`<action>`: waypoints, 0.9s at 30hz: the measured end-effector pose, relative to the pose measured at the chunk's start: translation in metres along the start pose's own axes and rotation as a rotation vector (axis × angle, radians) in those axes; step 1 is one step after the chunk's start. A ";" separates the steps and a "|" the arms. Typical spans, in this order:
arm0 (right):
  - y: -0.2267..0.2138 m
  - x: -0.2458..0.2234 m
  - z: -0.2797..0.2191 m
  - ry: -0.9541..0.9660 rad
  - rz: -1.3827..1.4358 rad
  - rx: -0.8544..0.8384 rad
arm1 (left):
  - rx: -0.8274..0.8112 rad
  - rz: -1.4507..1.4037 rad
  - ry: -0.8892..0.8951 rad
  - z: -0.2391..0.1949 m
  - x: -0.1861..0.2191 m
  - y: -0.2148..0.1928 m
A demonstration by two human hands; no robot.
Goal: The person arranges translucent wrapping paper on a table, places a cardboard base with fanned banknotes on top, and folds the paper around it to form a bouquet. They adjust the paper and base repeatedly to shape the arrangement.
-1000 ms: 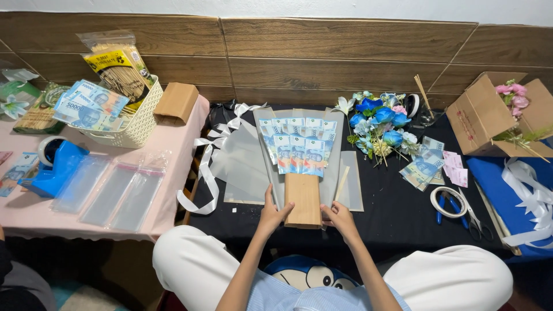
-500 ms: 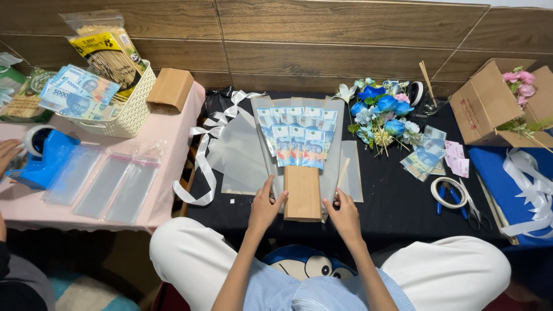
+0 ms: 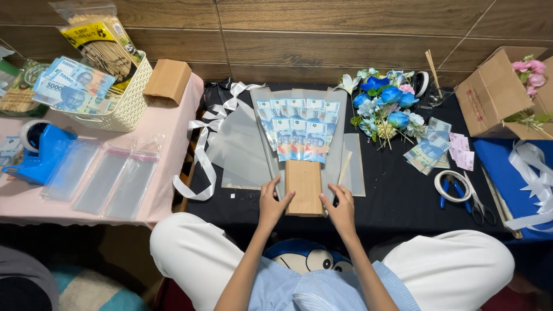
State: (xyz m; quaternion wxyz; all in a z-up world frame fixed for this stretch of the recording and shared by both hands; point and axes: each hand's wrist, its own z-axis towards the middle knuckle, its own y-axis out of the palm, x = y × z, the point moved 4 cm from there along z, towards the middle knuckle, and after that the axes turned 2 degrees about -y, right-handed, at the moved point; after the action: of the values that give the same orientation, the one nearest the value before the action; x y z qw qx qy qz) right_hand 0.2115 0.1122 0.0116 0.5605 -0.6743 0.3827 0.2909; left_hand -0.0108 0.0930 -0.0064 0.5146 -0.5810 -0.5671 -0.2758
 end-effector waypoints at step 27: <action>0.031 0.005 -0.027 -0.293 -0.271 0.071 | 0.003 0.035 0.039 -0.006 0.007 0.002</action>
State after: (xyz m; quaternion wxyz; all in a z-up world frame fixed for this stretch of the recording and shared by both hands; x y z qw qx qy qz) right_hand 0.1869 0.0826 -0.0042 0.6678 -0.6498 0.2127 0.2942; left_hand -0.0064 0.0906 0.0009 0.5311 -0.5846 -0.5472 -0.2770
